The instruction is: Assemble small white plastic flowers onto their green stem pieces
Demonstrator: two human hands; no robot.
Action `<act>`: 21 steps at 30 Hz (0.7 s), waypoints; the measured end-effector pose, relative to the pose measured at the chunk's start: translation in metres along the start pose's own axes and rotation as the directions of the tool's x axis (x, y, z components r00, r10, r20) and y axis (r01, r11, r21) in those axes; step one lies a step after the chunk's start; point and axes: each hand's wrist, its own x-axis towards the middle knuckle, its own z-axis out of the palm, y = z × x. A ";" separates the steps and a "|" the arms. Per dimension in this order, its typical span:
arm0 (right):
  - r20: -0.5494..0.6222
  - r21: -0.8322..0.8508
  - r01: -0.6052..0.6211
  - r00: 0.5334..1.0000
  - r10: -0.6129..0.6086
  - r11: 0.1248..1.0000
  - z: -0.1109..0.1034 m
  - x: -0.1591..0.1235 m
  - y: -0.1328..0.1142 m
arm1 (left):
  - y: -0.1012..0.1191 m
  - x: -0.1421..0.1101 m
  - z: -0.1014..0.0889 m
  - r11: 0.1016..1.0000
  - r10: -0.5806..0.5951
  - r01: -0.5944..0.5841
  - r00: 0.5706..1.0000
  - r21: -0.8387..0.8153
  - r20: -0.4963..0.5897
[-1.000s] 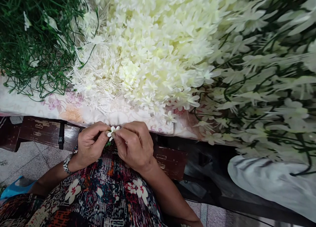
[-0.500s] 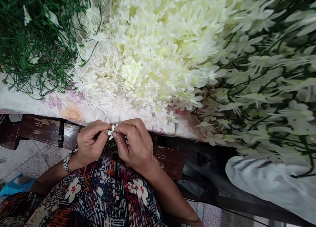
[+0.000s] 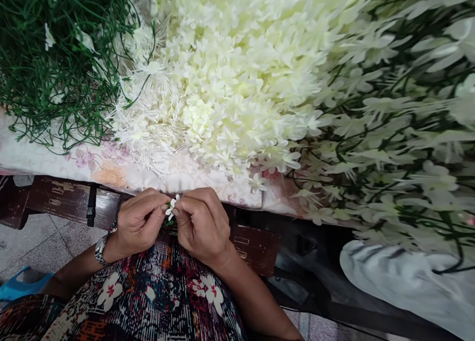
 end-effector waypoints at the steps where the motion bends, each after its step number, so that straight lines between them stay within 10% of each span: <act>1: -0.004 0.013 -0.007 1.000 0.007 1.000 0.000 -0.001 0.000 | 0.000 0.000 0.000 1.000 0.001 -0.001 1.000 -0.002 0.005; 21: -0.034 0.161 -0.118 0.992 0.125 0.980 0.002 -0.012 -0.002 | -0.001 -0.003 0.004 0.997 -0.024 0.027 0.999 -0.067 0.038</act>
